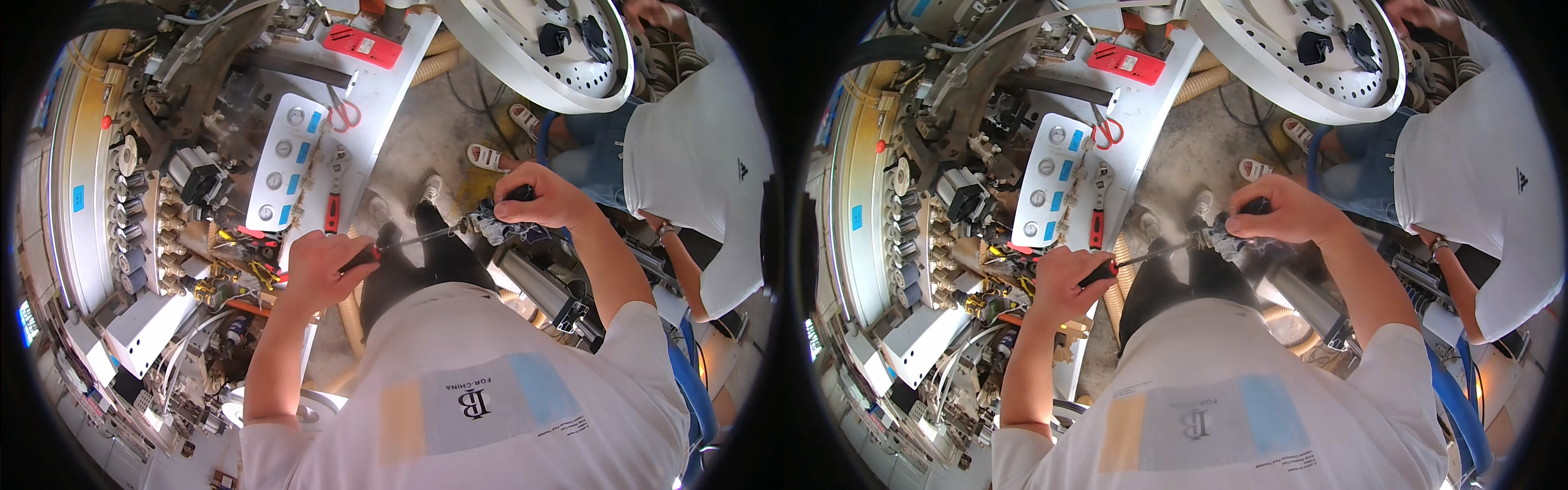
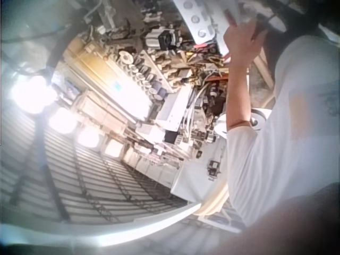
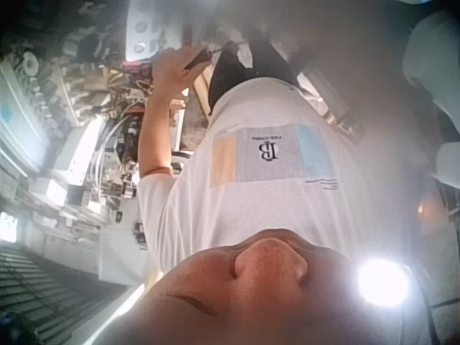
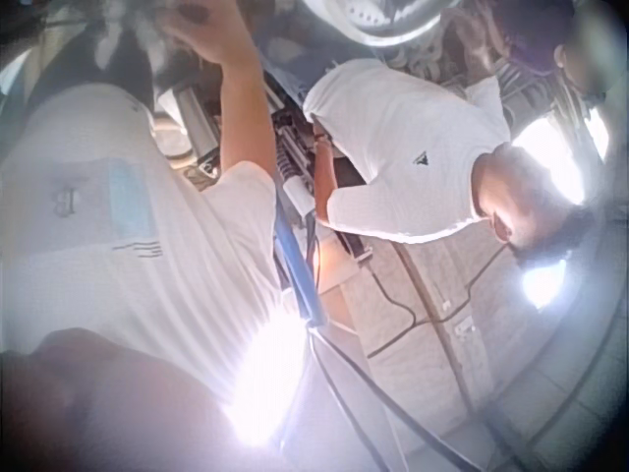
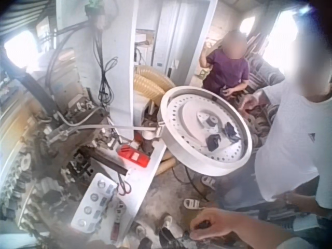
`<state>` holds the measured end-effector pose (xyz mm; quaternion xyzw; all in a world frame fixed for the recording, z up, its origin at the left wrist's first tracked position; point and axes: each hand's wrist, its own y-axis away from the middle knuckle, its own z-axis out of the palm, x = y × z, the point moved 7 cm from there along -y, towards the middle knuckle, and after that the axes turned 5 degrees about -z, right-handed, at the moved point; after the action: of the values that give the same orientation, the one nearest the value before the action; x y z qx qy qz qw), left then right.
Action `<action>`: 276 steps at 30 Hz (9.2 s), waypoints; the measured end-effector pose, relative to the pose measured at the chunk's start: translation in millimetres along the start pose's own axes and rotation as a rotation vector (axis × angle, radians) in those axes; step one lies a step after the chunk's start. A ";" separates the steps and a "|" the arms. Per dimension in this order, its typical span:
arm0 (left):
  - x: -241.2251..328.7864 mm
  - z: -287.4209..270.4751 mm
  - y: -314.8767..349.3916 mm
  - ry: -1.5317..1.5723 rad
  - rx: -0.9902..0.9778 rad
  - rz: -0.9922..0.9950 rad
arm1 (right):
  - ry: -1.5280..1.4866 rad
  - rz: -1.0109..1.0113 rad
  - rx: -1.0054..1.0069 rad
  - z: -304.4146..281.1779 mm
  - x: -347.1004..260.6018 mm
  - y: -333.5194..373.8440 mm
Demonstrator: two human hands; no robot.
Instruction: The person uses a wrench and a screwdriver to adjust internal components of an industrial machine and wipes a small part with a cloth.
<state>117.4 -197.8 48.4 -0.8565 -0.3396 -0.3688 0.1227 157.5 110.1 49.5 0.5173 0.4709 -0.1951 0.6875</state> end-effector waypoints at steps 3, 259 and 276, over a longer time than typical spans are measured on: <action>-1.6 6.8 -1.5 0.178 -0.017 0.020 | -0.372 -0.027 0.129 1.7 11.5 7.1; -52.1 164.2 218.8 1.345 0.834 -1.291 | -0.544 0.093 0.570 1.9 294.6 -352.4; -108.0 169.7 192.7 0.984 0.552 -1.432 | 0.339 0.203 0.670 111.0 272.2 -362.4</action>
<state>286.3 -315.1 -139.5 -0.1271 -0.7757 -0.5862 0.1961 63.9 -70.5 -370.5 0.7820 0.4345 -0.1808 0.4086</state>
